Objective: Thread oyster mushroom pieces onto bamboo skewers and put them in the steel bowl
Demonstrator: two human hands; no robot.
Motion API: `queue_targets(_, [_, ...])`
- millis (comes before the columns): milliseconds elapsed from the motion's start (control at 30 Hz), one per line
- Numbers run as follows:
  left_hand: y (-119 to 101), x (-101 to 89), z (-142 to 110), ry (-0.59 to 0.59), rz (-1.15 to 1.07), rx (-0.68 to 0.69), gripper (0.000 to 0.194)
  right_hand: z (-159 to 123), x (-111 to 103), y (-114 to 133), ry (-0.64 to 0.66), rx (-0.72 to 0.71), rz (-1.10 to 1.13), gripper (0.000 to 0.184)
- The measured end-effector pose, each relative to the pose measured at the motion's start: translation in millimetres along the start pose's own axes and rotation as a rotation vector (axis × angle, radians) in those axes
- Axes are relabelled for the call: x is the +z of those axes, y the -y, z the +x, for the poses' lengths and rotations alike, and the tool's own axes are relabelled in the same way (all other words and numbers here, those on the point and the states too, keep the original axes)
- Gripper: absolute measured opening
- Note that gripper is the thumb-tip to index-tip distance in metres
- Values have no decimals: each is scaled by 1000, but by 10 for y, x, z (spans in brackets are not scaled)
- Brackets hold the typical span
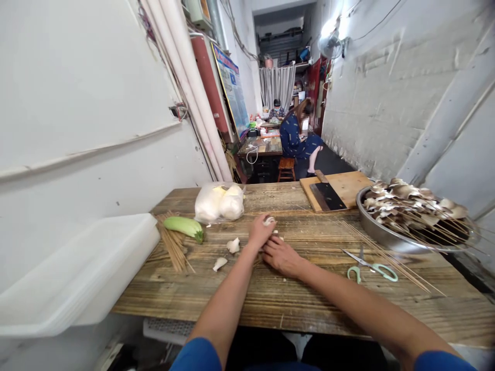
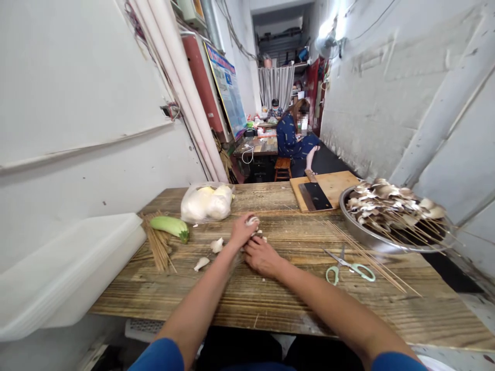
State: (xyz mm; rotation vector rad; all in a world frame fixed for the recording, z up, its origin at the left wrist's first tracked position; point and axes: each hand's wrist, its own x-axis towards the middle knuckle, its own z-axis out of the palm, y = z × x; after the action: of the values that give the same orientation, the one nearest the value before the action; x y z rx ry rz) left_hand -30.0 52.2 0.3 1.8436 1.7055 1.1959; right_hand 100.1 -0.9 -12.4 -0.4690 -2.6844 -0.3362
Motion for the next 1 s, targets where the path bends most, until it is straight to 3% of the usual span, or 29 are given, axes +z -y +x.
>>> queue_targets(133, [-330, 388, 42, 119, 69, 148, 38, -384, -112, -113, 1, 83, 3, 22])
queue_targets(233, [-483, 461, 42, 174, 76, 232, 47, -627, -190, -123, -24, 179, 21, 23])
queue_targets(300, [-494, 320, 12, 171, 70, 309, 45, -745, -220, -125, -52, 284, 18, 24])
queue_targets(367, [-394, 24, -69, 129, 126, 316, 41, -821, -227, -145, -89, 391, 12, 25])
queue_targets(400, [-302, -164, -134, 112, 198, 274, 42, -845, -223, -164, -109, 448, 6, 25])
queue_targets(500, [60, -746, -409, 15, 522, -18, 52, -871, -201, -252, -160, 616, -7, 25])
queue_targets(600, [375, -1121, -705, 48, 717, -197, 59, -851, -197, -338, -212, 708, 9, 27])
queue_targets(667, [495, -1203, -846, 90, 744, -230, 57, -827, -213, -363, -248, 715, 23, 27])
queue_targets(767, [553, -1181, -926, 126, 693, -251, 53, -801, -250, -348, -279, 680, 39, 26])
queue_targets(1000, [321, -1026, -820, 143, 543, -217, 42, -853, -274, -319, -354, 620, 61, 24])
